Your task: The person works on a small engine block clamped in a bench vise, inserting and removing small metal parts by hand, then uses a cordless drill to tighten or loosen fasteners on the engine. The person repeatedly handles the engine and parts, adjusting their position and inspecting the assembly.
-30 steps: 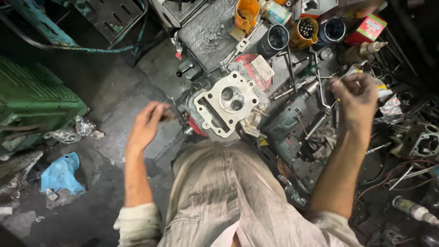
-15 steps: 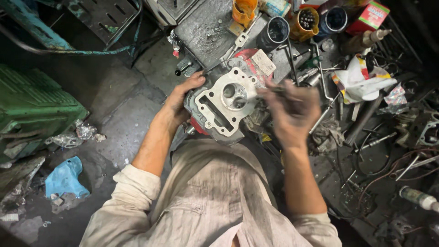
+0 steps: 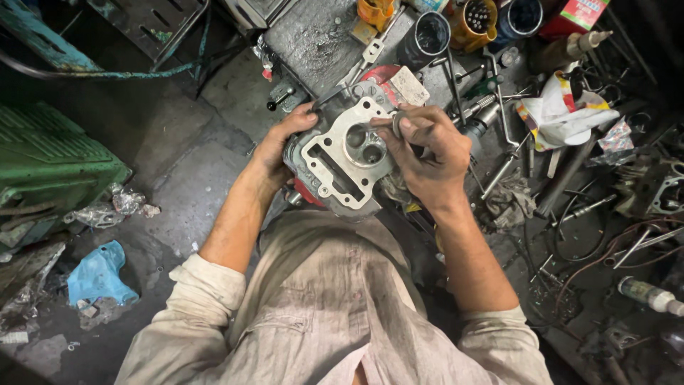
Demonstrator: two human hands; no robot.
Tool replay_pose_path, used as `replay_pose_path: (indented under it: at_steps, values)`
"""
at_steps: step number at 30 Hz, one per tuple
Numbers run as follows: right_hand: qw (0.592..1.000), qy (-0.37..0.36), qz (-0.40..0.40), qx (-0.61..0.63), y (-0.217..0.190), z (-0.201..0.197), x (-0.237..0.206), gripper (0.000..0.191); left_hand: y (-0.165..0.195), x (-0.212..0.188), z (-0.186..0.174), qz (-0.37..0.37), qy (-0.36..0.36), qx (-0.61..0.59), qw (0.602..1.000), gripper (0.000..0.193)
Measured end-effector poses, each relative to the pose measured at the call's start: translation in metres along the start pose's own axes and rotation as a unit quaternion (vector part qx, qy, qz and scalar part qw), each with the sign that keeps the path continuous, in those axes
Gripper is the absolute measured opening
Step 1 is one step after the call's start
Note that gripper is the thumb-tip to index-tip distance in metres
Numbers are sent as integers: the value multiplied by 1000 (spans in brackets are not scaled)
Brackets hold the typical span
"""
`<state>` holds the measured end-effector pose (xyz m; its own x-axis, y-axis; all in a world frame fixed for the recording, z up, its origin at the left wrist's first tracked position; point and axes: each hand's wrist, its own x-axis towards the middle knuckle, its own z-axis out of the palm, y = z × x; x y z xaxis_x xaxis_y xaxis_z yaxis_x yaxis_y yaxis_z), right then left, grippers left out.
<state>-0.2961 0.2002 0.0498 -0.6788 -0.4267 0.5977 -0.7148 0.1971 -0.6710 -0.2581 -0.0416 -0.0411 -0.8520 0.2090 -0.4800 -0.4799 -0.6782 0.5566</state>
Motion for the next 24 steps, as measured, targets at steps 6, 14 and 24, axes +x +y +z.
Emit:
replay_pose_path:
  at_steps: [6, 14, 24]
  values:
    - [998, 13, 55, 35, 5, 1, -3, 30, -1, 0, -1, 8, -13, -9, 1000, 69]
    - [998, -25, -38, -38, 13, -5, 2, 35, 0, -2, 1, 25, 13, 18, 999, 68]
    - [978, -171, -82, -85, -12, -25, 27, 21, -2, -3, 3, 1, 6, -36, 999, 52]
